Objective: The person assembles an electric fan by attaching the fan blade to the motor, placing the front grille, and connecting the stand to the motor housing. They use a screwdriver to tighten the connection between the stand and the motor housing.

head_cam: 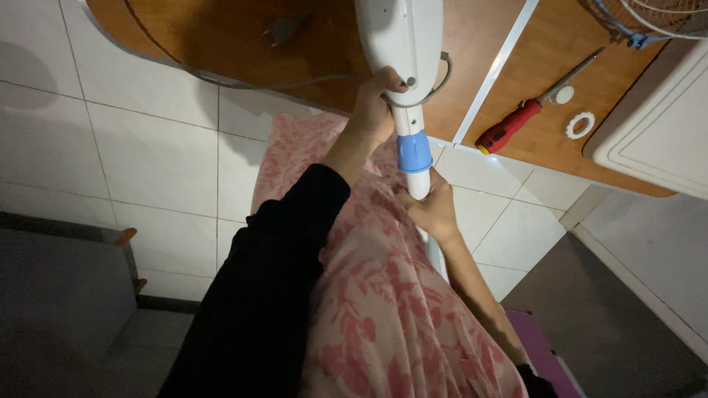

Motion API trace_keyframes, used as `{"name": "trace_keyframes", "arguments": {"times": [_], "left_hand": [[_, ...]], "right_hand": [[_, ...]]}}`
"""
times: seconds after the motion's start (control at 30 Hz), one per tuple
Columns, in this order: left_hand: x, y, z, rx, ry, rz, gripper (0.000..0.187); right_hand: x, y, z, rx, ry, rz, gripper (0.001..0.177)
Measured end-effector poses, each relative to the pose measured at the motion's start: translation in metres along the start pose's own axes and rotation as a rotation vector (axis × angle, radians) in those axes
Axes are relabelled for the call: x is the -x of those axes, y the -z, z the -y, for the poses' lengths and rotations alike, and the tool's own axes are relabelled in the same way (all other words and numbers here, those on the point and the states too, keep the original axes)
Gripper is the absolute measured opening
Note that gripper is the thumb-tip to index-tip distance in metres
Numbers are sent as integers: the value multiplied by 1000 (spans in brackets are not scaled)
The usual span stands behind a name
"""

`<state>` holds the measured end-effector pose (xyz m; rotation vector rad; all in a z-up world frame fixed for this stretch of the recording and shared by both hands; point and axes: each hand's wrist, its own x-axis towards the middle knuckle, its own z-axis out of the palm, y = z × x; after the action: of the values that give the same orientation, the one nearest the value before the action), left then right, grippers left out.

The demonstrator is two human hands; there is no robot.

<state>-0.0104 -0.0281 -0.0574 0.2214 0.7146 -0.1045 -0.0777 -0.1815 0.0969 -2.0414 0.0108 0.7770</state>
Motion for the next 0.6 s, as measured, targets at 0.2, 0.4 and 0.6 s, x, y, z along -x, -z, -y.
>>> {"name": "trace_keyframes", "arguments": {"times": [0.2,0.4,0.6], "left_hand": [[2,-12,0,43,1,64,12],[12,-33,-13,9,15,34,31],[22,-51,-21,5,13,-28,36]], "right_hand": [[-4,16,-29,-132,-167,157,9],[-8,25,-36,-393,-267,311,12],[-14,36,-37,-720,-480,541,33]]}}
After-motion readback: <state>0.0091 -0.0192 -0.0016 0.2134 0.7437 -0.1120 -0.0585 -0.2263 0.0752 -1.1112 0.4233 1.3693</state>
